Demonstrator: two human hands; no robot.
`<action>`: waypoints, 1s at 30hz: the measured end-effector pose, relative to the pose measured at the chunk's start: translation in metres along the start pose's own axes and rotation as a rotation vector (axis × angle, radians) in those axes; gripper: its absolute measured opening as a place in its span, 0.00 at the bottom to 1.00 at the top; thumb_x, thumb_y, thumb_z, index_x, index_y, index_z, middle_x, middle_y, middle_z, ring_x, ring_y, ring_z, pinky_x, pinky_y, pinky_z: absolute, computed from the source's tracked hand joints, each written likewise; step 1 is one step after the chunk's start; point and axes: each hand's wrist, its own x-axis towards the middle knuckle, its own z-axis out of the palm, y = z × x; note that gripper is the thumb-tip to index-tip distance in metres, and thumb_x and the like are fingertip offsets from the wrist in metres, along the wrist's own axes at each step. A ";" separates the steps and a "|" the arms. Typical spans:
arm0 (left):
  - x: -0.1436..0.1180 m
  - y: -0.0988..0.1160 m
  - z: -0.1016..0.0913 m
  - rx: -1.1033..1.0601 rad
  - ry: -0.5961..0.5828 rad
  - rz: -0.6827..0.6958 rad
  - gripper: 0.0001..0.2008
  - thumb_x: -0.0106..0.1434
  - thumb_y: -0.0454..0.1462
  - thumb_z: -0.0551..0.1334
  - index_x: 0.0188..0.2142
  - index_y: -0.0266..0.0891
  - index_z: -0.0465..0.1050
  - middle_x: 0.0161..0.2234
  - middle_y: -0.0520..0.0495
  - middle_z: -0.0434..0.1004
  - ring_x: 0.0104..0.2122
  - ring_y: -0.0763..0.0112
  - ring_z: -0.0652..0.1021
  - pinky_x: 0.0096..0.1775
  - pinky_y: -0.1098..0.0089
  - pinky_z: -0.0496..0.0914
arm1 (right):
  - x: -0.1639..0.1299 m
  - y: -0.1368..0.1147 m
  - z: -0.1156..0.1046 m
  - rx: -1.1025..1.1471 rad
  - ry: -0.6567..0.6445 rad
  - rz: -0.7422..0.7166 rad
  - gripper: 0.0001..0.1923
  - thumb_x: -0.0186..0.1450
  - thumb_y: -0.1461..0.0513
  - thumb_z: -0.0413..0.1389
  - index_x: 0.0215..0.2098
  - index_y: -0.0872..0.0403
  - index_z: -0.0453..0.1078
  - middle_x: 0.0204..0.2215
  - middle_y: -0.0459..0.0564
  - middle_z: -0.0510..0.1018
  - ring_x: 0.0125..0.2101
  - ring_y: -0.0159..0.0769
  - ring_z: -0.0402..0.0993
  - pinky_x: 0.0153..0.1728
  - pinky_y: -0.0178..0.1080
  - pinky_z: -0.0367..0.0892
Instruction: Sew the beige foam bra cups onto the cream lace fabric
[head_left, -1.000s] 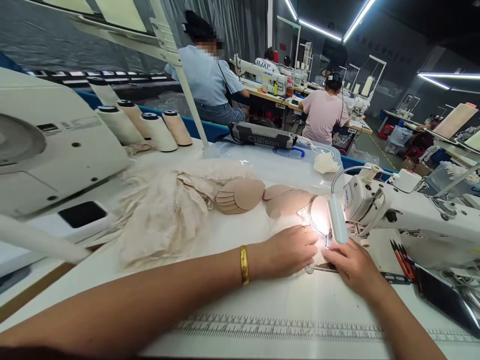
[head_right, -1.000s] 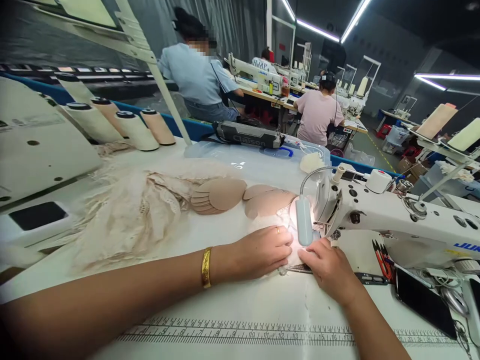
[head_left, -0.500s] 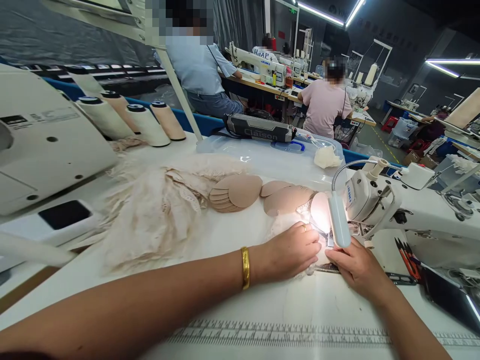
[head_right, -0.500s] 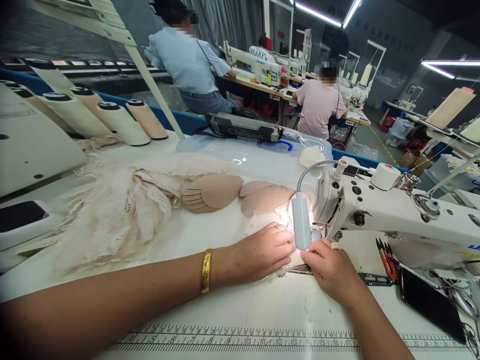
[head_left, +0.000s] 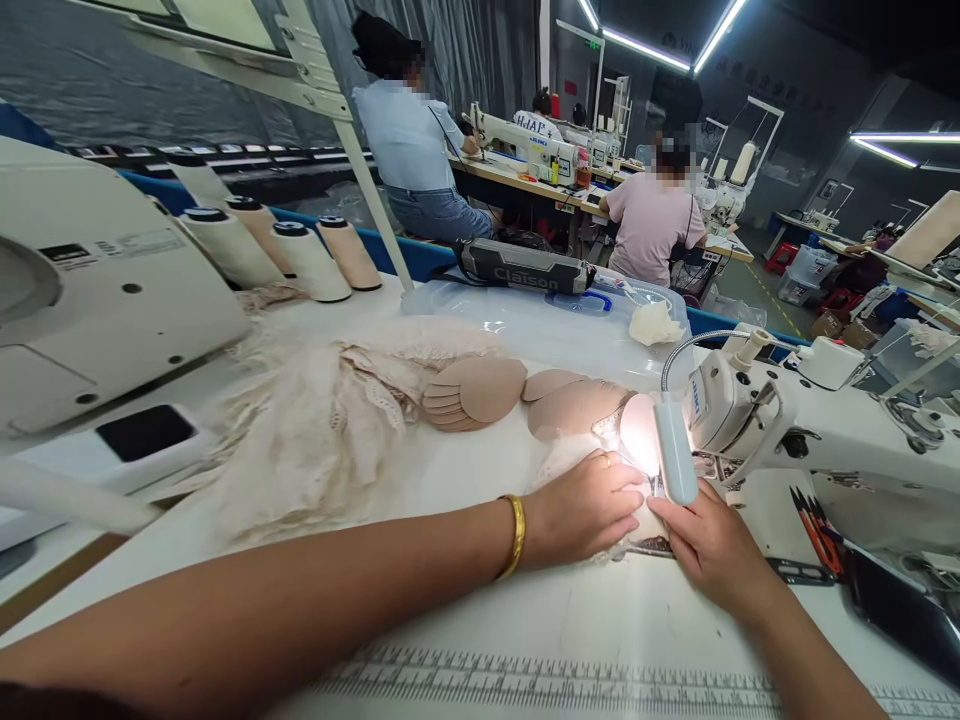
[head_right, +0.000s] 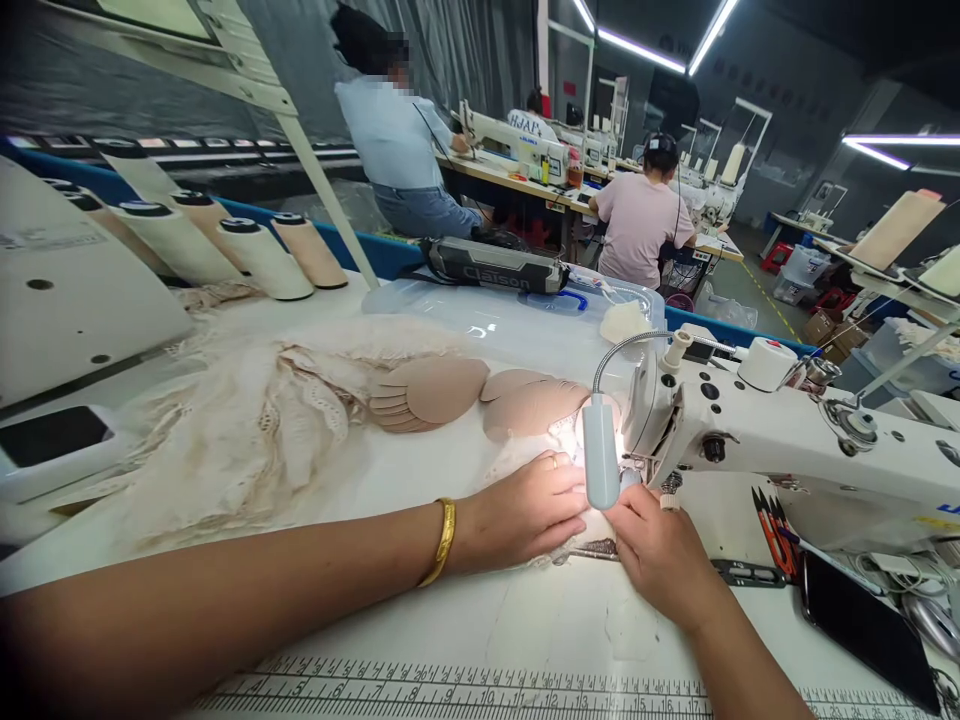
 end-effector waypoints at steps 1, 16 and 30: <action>0.001 -0.002 0.001 -0.008 0.009 0.007 0.11 0.67 0.36 0.62 0.27 0.38 0.69 0.31 0.48 0.72 0.30 0.68 0.68 0.35 0.64 0.62 | 0.000 0.000 0.001 -0.014 0.008 0.012 0.16 0.70 0.69 0.47 0.49 0.49 0.72 0.38 0.53 0.76 0.42 0.43 0.73 0.38 0.40 0.70; 0.025 -0.032 0.003 -0.220 0.027 0.160 0.09 0.68 0.33 0.58 0.34 0.39 0.76 0.39 0.43 0.79 0.38 0.63 0.74 0.46 0.61 0.68 | 0.001 0.004 0.005 0.001 0.036 0.129 0.19 0.69 0.68 0.47 0.53 0.48 0.72 0.43 0.54 0.77 0.40 0.42 0.75 0.33 0.38 0.70; 0.029 -0.027 0.004 -0.032 -0.002 0.008 0.06 0.66 0.36 0.62 0.32 0.39 0.76 0.40 0.41 0.77 0.43 0.58 0.73 0.47 0.58 0.65 | -0.003 0.011 0.010 -0.065 0.059 0.113 0.12 0.70 0.68 0.47 0.43 0.50 0.72 0.39 0.54 0.77 0.39 0.41 0.74 0.30 0.36 0.66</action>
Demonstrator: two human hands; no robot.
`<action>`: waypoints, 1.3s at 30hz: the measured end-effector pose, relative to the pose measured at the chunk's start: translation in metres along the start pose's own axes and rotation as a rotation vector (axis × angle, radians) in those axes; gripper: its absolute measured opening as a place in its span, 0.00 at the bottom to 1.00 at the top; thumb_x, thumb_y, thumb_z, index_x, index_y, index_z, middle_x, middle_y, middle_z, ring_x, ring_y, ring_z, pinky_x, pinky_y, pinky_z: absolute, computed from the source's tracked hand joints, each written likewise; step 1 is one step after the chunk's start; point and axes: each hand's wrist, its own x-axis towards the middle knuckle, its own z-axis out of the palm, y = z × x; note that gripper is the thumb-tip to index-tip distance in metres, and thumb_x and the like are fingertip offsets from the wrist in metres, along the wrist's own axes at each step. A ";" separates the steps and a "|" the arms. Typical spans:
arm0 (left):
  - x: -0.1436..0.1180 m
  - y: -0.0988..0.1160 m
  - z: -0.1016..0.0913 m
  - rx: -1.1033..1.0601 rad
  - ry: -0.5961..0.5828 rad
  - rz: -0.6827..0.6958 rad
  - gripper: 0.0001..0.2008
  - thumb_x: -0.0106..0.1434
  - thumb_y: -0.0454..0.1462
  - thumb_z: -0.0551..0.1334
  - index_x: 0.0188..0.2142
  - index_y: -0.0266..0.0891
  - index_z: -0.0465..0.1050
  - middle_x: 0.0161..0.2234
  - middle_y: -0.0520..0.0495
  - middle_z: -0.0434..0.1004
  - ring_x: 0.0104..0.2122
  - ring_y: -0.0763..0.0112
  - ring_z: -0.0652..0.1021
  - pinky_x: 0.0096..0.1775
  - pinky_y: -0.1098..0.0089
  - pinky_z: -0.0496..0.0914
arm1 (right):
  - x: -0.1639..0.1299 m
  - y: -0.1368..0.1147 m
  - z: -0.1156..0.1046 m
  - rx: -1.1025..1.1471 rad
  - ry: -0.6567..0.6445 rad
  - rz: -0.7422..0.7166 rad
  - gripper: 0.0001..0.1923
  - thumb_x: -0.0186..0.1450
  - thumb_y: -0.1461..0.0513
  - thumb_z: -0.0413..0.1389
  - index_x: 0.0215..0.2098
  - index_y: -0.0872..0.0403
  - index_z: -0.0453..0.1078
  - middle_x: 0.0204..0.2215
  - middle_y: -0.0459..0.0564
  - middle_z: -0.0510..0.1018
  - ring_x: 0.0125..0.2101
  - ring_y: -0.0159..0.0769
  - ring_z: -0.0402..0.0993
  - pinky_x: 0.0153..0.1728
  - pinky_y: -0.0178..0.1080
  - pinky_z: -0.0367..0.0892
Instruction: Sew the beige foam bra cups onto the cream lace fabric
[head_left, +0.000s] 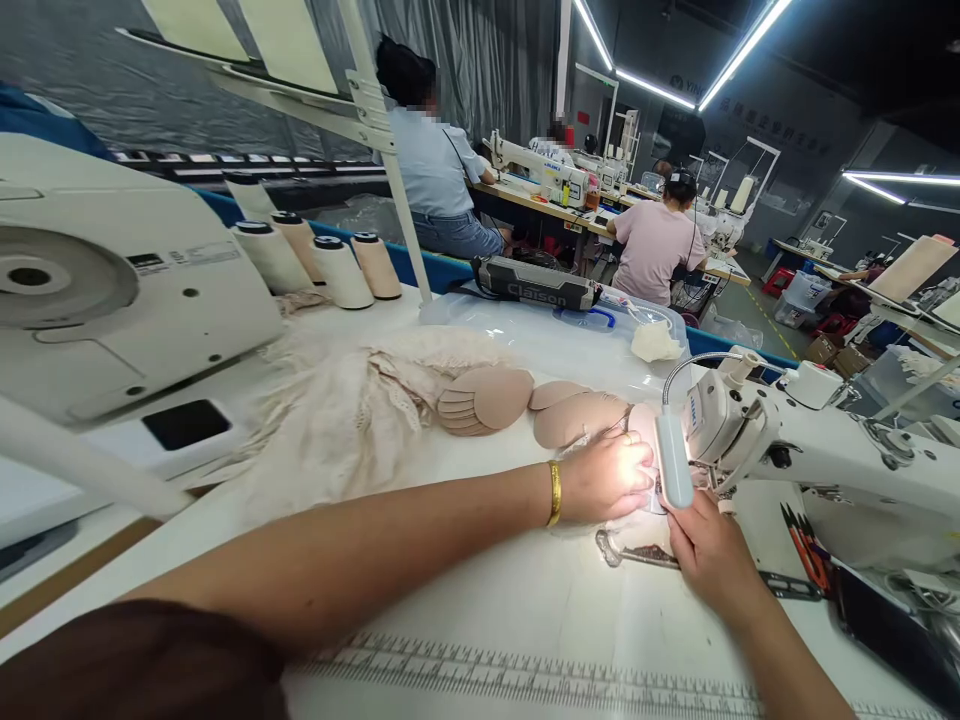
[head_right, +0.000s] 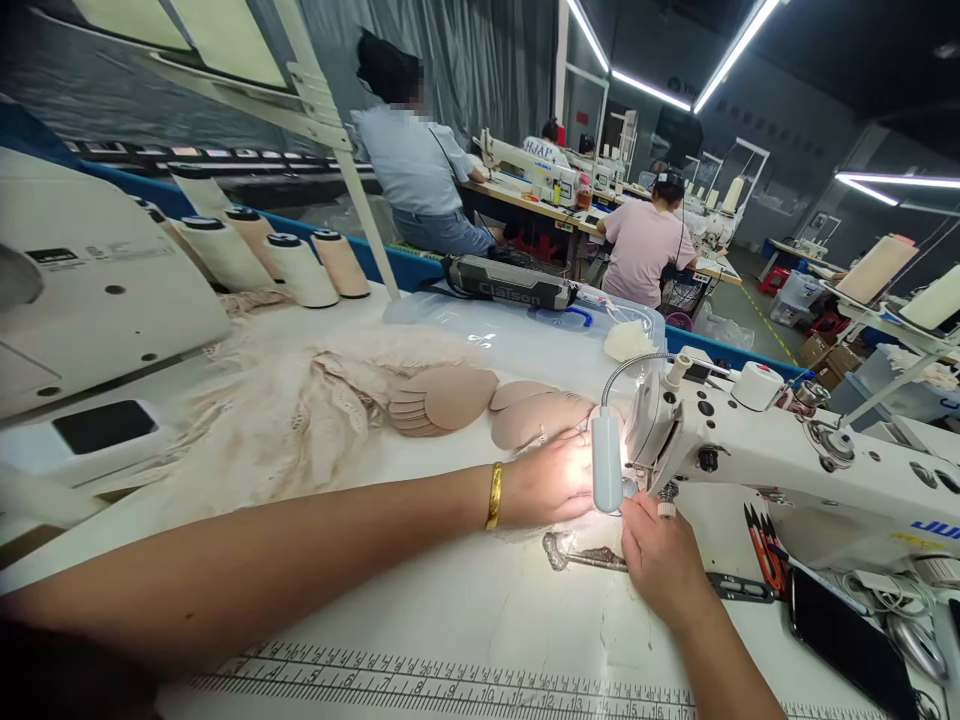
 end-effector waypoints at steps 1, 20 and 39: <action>0.001 0.001 0.002 0.023 -0.009 -0.020 0.06 0.65 0.36 0.62 0.32 0.39 0.76 0.39 0.41 0.77 0.43 0.57 0.73 0.45 0.58 0.65 | 0.000 0.000 0.000 0.006 0.015 -0.012 0.12 0.70 0.68 0.47 0.43 0.50 0.72 0.40 0.54 0.77 0.40 0.41 0.74 0.31 0.37 0.66; -0.089 0.135 -0.047 -2.142 0.247 -1.135 0.28 0.56 0.54 0.72 0.46 0.35 0.74 0.43 0.40 0.81 0.46 0.61 0.81 0.53 0.64 0.72 | -0.002 -0.121 0.002 1.371 0.241 0.809 0.37 0.61 0.49 0.66 0.62 0.47 0.56 0.29 0.41 0.77 0.27 0.33 0.71 0.34 0.37 0.69; -0.064 0.116 -0.046 -2.095 0.768 -1.259 0.08 0.60 0.35 0.72 0.38 0.32 0.81 0.41 0.41 0.82 0.39 0.67 0.79 0.44 0.69 0.75 | -0.040 -0.141 0.011 1.322 0.384 0.831 0.44 0.61 0.49 0.67 0.68 0.47 0.52 0.43 0.51 0.81 0.42 0.43 0.79 0.45 0.45 0.73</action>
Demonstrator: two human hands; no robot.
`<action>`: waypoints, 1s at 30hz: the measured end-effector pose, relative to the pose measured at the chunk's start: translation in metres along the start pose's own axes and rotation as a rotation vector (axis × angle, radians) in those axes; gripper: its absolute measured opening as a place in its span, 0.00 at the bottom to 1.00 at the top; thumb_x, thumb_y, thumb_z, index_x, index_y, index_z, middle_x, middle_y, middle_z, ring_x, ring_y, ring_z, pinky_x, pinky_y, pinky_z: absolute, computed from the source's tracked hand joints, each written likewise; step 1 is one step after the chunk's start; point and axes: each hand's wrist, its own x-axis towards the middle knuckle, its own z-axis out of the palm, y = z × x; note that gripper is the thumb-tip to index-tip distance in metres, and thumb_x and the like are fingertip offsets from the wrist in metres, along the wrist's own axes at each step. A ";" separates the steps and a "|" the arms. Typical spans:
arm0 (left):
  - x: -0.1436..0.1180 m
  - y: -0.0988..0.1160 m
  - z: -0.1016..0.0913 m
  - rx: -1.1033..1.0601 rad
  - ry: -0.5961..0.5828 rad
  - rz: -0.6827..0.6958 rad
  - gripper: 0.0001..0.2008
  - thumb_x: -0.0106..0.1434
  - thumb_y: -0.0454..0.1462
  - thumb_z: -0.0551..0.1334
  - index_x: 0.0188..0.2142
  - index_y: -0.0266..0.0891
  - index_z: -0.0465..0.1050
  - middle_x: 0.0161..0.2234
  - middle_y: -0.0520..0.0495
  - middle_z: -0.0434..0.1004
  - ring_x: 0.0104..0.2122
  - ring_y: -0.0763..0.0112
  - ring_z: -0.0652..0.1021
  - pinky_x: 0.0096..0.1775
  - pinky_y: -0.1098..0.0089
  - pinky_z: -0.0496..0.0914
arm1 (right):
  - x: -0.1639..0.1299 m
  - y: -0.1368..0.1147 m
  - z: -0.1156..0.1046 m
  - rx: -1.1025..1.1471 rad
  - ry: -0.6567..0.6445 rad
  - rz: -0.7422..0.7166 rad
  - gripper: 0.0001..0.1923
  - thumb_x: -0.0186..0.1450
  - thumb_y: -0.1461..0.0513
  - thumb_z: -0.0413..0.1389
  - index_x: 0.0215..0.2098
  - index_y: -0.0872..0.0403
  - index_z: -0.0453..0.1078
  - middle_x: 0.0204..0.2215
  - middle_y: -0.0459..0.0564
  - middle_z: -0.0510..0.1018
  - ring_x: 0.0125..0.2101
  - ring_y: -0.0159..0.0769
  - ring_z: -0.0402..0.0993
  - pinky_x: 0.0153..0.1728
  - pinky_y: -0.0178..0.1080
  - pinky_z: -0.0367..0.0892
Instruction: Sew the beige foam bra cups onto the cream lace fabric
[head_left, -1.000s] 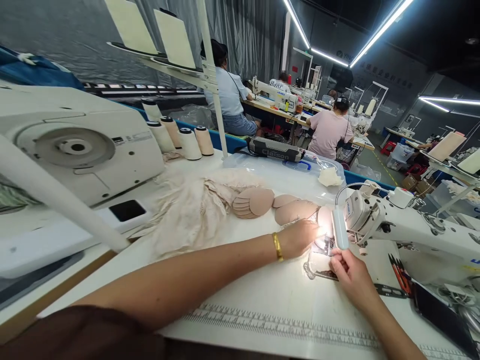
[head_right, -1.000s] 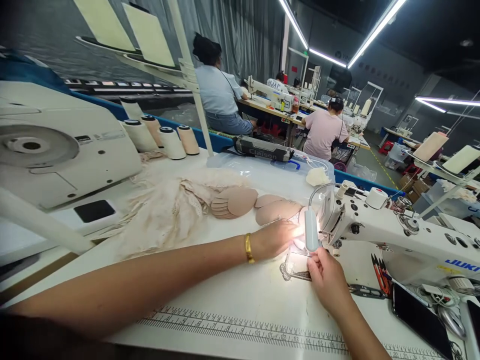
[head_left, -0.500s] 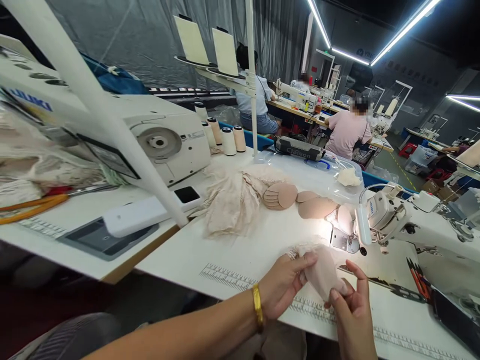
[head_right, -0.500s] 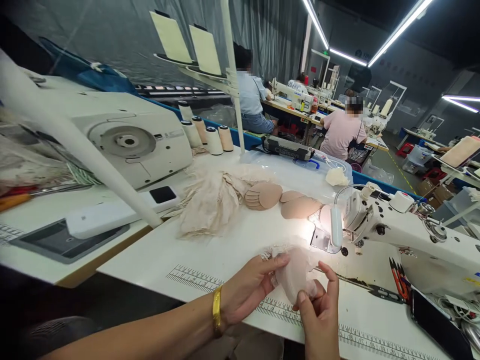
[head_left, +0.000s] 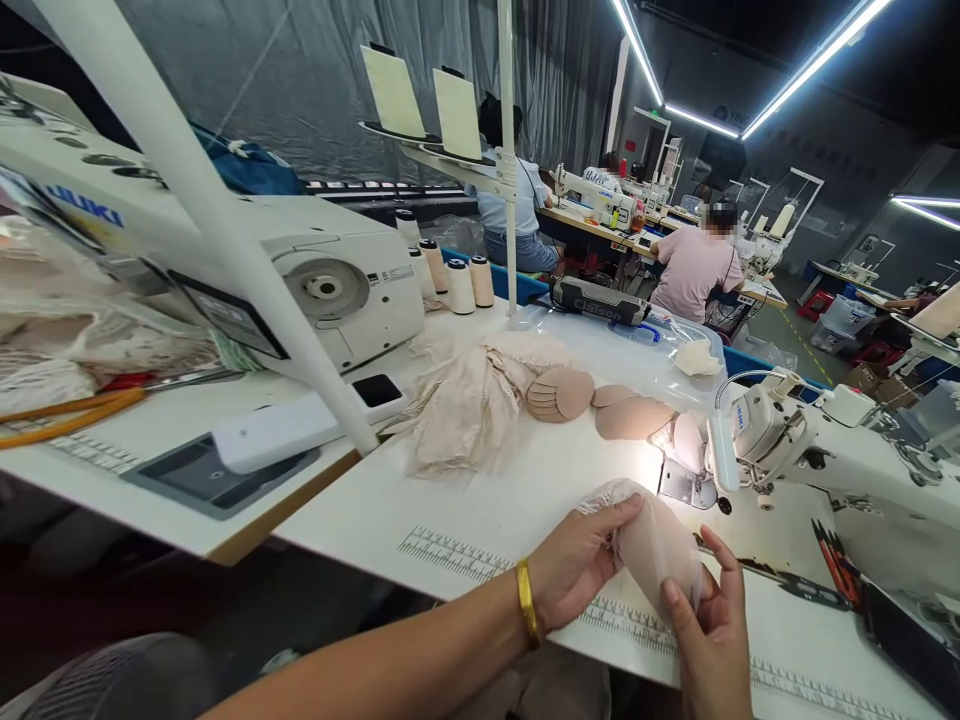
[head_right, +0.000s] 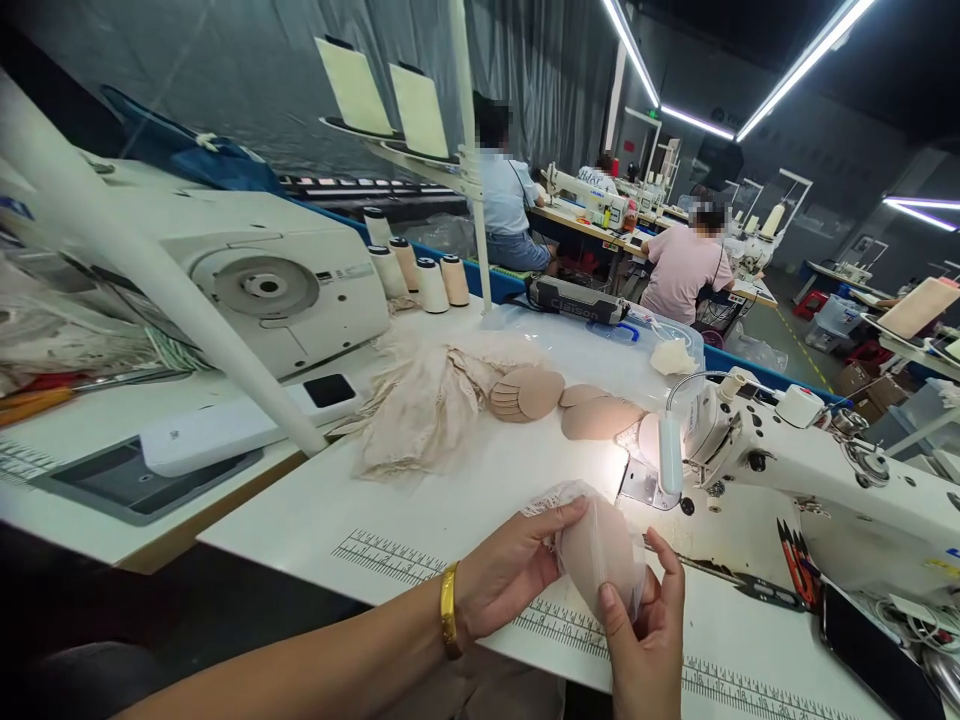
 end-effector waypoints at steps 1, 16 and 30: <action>0.000 0.000 0.001 -0.010 0.003 -0.015 0.07 0.61 0.35 0.71 0.38 0.32 0.81 0.41 0.41 0.82 0.39 0.67 0.79 0.45 0.69 0.75 | 0.000 0.001 0.000 0.004 0.002 -0.003 0.44 0.60 0.49 0.67 0.68 0.47 0.52 0.44 0.52 0.81 0.42 0.43 0.79 0.46 0.44 0.73; 0.004 0.019 0.014 0.290 -0.323 -0.011 0.17 0.56 0.44 0.73 0.39 0.34 0.79 0.37 0.43 0.82 0.37 0.63 0.80 0.45 0.65 0.74 | 0.004 0.004 -0.026 -0.170 -0.173 -0.106 0.43 0.66 0.50 0.62 0.71 0.45 0.46 0.42 0.51 0.81 0.40 0.42 0.80 0.42 0.43 0.74; 0.093 0.044 0.035 1.981 -1.244 0.869 0.07 0.52 0.30 0.69 0.23 0.40 0.73 0.33 0.55 0.81 0.30 0.70 0.74 0.46 0.57 0.61 | 0.129 -0.038 -0.064 -1.254 -0.472 -1.107 0.16 0.71 0.71 0.46 0.39 0.52 0.73 0.34 0.49 0.81 0.40 0.36 0.72 0.32 0.34 0.63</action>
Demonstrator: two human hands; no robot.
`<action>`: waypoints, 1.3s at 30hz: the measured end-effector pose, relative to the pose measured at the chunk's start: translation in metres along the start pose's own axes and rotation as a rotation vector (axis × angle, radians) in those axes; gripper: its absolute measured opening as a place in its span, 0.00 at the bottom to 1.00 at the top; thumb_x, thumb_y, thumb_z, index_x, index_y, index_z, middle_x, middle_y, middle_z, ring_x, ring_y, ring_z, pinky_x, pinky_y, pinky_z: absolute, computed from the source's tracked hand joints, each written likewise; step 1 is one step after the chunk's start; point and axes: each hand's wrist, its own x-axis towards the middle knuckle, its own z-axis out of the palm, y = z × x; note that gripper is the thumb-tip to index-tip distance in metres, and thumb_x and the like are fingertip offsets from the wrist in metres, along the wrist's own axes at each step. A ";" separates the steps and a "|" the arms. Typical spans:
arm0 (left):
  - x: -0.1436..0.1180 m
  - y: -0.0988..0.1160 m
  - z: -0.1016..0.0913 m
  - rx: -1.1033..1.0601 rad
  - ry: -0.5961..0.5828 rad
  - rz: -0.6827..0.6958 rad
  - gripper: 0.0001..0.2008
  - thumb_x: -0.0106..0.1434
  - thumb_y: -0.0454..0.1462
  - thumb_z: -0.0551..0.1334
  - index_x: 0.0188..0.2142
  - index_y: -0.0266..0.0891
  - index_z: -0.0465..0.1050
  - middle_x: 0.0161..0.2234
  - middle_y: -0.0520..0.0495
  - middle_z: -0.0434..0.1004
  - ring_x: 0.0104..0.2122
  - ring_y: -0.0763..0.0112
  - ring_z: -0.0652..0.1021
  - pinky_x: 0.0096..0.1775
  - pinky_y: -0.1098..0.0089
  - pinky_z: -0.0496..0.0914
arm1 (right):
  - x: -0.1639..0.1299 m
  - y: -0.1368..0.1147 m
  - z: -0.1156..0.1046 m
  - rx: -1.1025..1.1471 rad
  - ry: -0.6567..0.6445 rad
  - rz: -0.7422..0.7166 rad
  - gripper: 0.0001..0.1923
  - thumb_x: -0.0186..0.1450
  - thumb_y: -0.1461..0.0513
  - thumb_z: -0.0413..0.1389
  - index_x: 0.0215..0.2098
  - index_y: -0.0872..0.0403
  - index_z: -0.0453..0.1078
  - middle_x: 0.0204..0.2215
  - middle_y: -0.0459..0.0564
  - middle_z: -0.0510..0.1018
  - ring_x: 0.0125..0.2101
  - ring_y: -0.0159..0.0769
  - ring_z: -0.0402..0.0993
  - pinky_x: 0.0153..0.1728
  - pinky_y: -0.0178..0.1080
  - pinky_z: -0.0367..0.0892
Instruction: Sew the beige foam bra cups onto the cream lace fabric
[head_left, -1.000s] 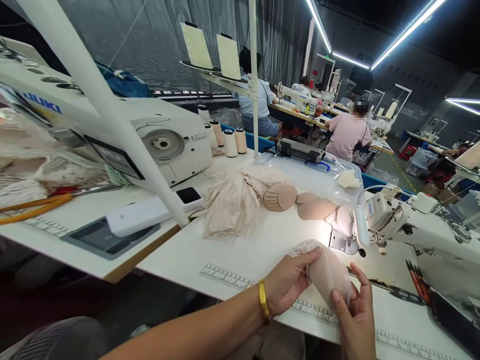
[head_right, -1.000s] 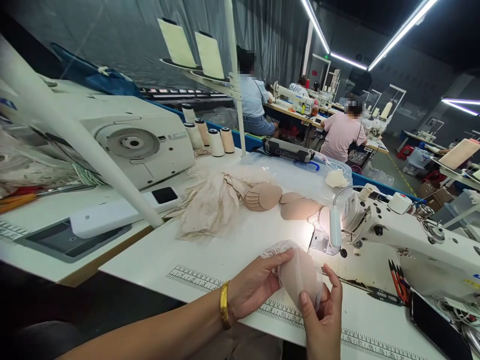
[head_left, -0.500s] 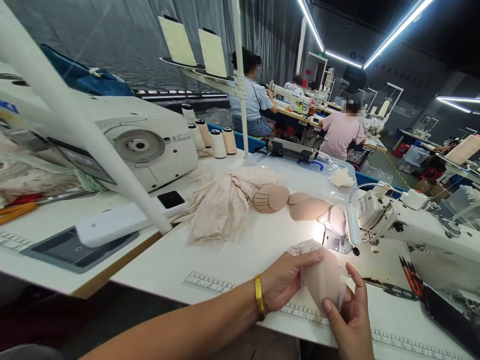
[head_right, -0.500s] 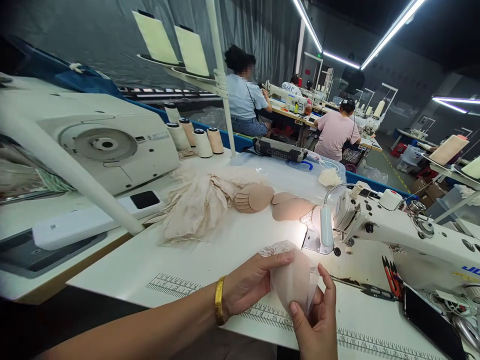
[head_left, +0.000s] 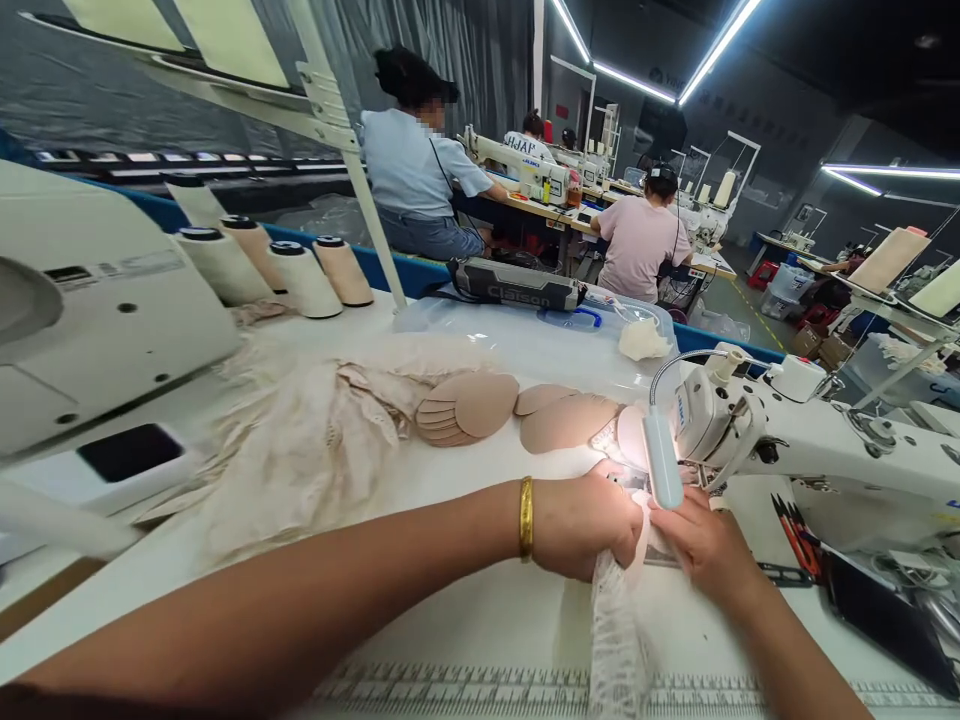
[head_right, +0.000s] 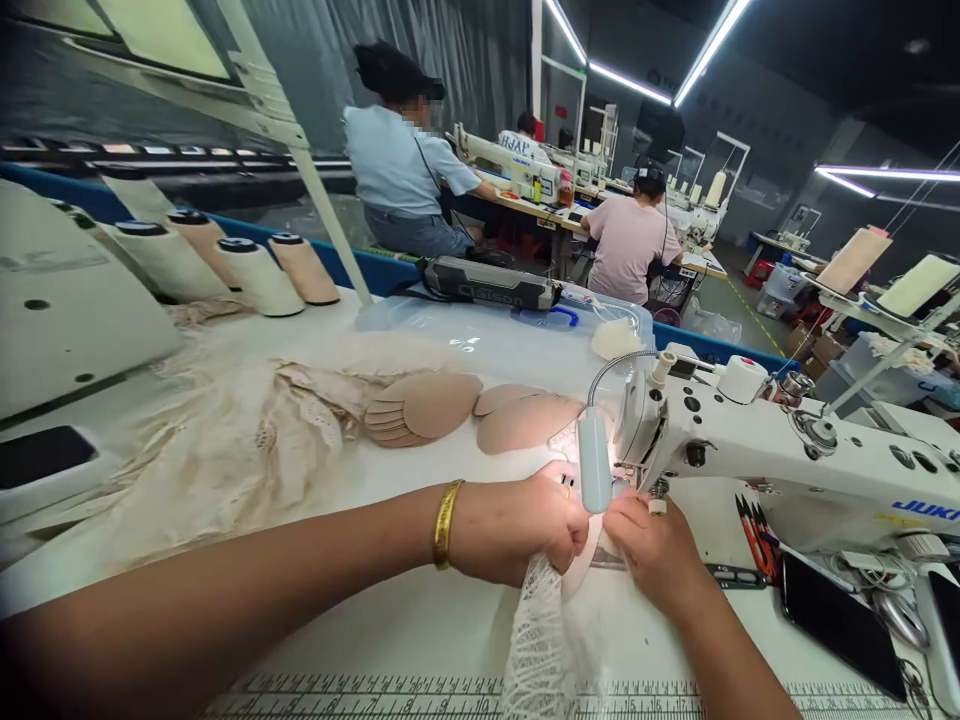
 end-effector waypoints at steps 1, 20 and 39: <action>0.000 -0.001 0.000 0.008 0.011 -0.005 0.07 0.52 0.31 0.70 0.23 0.40 0.73 0.34 0.55 0.81 0.30 0.70 0.74 0.45 0.58 0.60 | -0.004 0.000 0.000 0.035 0.001 0.001 0.16 0.70 0.72 0.46 0.42 0.52 0.74 0.36 0.49 0.81 0.41 0.36 0.72 0.33 0.34 0.64; -0.003 0.000 0.001 0.026 0.038 -0.057 0.06 0.55 0.32 0.69 0.24 0.42 0.75 0.35 0.52 0.80 0.33 0.67 0.74 0.44 0.59 0.60 | -0.010 0.000 -0.004 0.017 -0.101 0.172 0.19 0.66 0.72 0.47 0.43 0.47 0.74 0.43 0.47 0.82 0.42 0.39 0.73 0.41 0.35 0.67; -0.001 -0.020 0.002 0.093 0.134 -0.058 0.08 0.52 0.26 0.63 0.22 0.38 0.68 0.33 0.53 0.79 0.32 0.70 0.72 0.43 0.61 0.59 | -0.014 0.000 -0.004 0.010 -0.078 0.092 0.17 0.69 0.71 0.47 0.45 0.49 0.74 0.38 0.49 0.82 0.34 0.37 0.73 0.36 0.37 0.66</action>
